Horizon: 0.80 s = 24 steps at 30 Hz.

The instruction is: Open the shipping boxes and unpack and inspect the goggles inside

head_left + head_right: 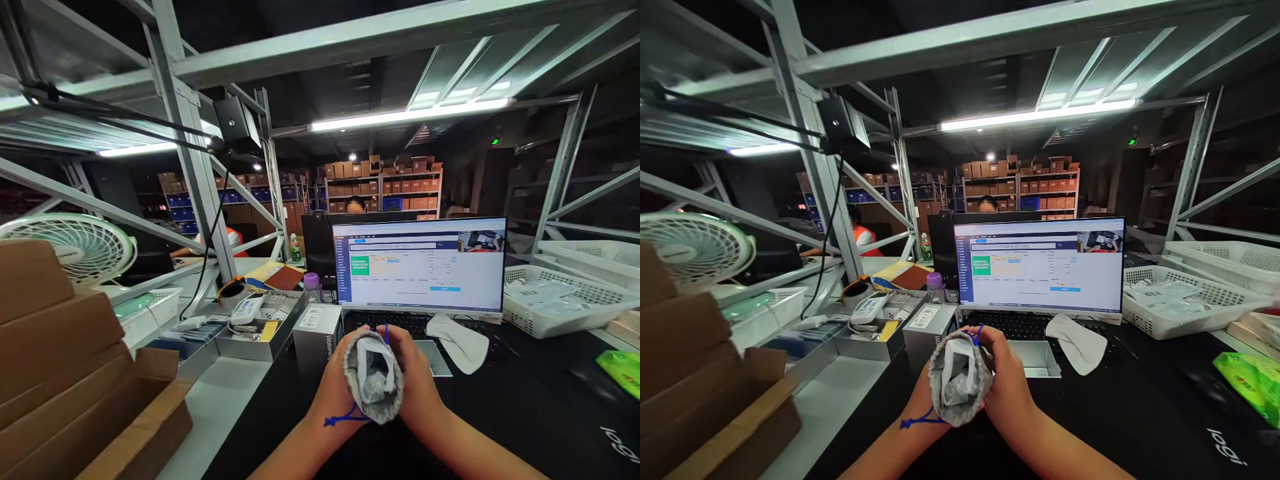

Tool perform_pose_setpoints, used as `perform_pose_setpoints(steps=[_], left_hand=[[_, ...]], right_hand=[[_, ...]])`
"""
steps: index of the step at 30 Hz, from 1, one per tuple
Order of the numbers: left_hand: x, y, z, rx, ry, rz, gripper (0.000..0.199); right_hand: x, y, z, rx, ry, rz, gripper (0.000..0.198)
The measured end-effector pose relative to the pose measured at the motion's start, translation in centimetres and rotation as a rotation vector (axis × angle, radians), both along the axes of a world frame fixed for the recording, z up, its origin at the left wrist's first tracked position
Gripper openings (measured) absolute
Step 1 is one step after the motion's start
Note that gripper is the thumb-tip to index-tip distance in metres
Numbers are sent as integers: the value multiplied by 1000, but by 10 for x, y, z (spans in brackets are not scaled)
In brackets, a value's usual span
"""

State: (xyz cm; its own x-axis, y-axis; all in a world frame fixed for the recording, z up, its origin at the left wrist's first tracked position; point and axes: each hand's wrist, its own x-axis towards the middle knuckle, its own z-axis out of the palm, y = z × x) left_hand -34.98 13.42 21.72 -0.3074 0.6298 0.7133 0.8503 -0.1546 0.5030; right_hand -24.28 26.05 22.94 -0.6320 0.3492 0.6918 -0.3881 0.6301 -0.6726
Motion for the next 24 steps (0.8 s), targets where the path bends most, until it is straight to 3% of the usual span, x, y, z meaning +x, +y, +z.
perform_pose_setpoints(steps=[3, 5, 9, 13, 14, 17, 24], left_hand=[[-4, 5, 14, 16, 4, -28, 45], [-4, 5, 23, 3, 4, -31, 36], [-9, 2, 35, -35, 19, 34, 44], [-19, -1, 33, -93, 85, 218, 55], [-21, -1, 29, -97, 118, 276, 57], [-18, -1, 17, -41, 230, 437, 62], [7, 0, 2, 72, 440, 688, 62]], right_hand=[[-11, 3, -6, 74, 54, -41, 54], [-8, 12, -2, 146, 38, 23, 60], [23, 42, 24, 144, -77, 94, 60], [62, 61, 49, 162, -135, -102, 13], [66, 61, 51, 168, -174, -113, 17], [60, 51, 43, 124, -344, -17, 34], [23, 47, 10, -42, -507, 130, 42]])
